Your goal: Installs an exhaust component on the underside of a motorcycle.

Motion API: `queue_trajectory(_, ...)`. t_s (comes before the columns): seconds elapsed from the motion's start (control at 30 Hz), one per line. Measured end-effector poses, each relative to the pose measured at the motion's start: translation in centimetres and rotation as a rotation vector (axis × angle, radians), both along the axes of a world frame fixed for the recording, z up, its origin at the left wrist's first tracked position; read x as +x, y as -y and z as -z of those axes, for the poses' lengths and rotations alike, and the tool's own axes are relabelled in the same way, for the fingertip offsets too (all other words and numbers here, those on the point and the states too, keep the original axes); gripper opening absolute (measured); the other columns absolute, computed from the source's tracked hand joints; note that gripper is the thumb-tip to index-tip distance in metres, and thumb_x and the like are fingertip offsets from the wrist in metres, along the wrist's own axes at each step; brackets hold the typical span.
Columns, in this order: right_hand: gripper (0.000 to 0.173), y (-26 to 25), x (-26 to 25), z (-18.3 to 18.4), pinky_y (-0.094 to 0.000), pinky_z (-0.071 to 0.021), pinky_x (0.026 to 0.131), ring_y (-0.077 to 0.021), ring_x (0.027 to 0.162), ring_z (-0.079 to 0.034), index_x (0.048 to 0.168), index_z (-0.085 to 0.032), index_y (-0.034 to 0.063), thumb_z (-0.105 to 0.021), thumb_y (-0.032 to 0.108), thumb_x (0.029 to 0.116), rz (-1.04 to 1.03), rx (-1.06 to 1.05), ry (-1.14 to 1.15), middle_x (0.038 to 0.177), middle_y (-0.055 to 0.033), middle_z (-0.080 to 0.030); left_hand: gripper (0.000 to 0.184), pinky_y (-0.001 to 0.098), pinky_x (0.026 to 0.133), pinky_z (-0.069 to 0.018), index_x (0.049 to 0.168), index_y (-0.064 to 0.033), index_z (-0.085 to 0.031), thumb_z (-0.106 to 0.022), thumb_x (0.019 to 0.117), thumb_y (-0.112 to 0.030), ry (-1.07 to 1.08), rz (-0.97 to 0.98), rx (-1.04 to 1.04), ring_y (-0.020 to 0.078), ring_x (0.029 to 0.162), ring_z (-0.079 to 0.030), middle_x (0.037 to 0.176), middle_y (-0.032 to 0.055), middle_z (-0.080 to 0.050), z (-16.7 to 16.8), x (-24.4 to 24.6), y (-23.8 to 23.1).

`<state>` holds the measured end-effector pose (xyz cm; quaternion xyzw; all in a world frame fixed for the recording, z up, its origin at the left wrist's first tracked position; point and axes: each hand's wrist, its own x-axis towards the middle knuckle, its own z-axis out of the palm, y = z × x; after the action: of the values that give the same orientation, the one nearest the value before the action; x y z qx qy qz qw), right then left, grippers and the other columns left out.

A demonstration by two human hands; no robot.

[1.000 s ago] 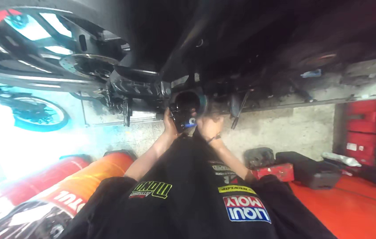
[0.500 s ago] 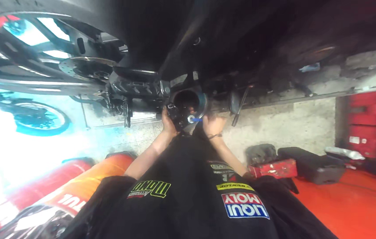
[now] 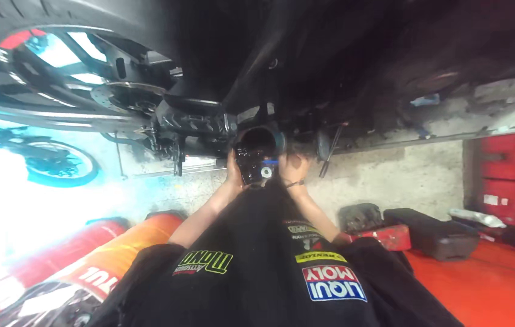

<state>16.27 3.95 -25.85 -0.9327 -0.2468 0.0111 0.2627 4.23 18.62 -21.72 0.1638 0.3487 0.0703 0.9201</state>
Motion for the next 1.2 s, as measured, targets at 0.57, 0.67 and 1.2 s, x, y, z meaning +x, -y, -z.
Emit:
queue_trajectory(0.57, 0.049, -0.9, -0.4, -2.6, -0.0591, -0.0519, 0.083, -0.0310, 0.081, -0.071, 0.079, -0.071, 0.0097, -0.045, 0.044, 0.1016, -0.003, -0.174, -0.209, 0.078, -0.0113, -0.072, 0.088, 0.0531, 0.082, -0.0598, 0.130, -0.0103, -0.060, -0.015, 0.0974, -0.078, -0.027, 0.052, 0.060, 0.0313, 0.099, -0.070, 0.111, 0.0191, -0.071, 0.2, -0.2, 1.9)
queue_trajectory(0.67, 0.048, -1.5, -0.1, -2.5, -0.0580, -0.0509, 0.083, -0.0296, 0.078, -0.070, 0.075, -0.069, 0.0103, -0.046, 0.043, 0.1011, -0.012, -0.178, -0.165, 0.075, -0.0100, -0.070, 0.085, 0.0522, 0.084, -0.0600, 0.133, -0.0103, -0.059, -0.015, 0.0997, -0.075, -0.007, 0.065, 0.086, 0.0311, 0.102, -0.070, 0.114, 0.0187, -0.071, 1.0, 0.1, 1.5)
queue_trajectory(1.2, 0.043, -2.4, -1.8, -3.0, -0.0549, -0.0558, 0.078, -0.0280, 0.081, -0.071, 0.073, -0.067, 0.0105, -0.048, 0.036, 0.1011, -0.212, -0.144, -0.122, 0.077, -0.0080, -0.071, 0.089, 0.0510, 0.078, -0.0607, 0.129, -0.0166, -0.061, -0.013, 0.0944, -0.082, -0.155, 0.019, 0.101, 0.0277, 0.096, -0.071, 0.108, 0.0139, -0.073, 0.7, 0.1, 1.5)
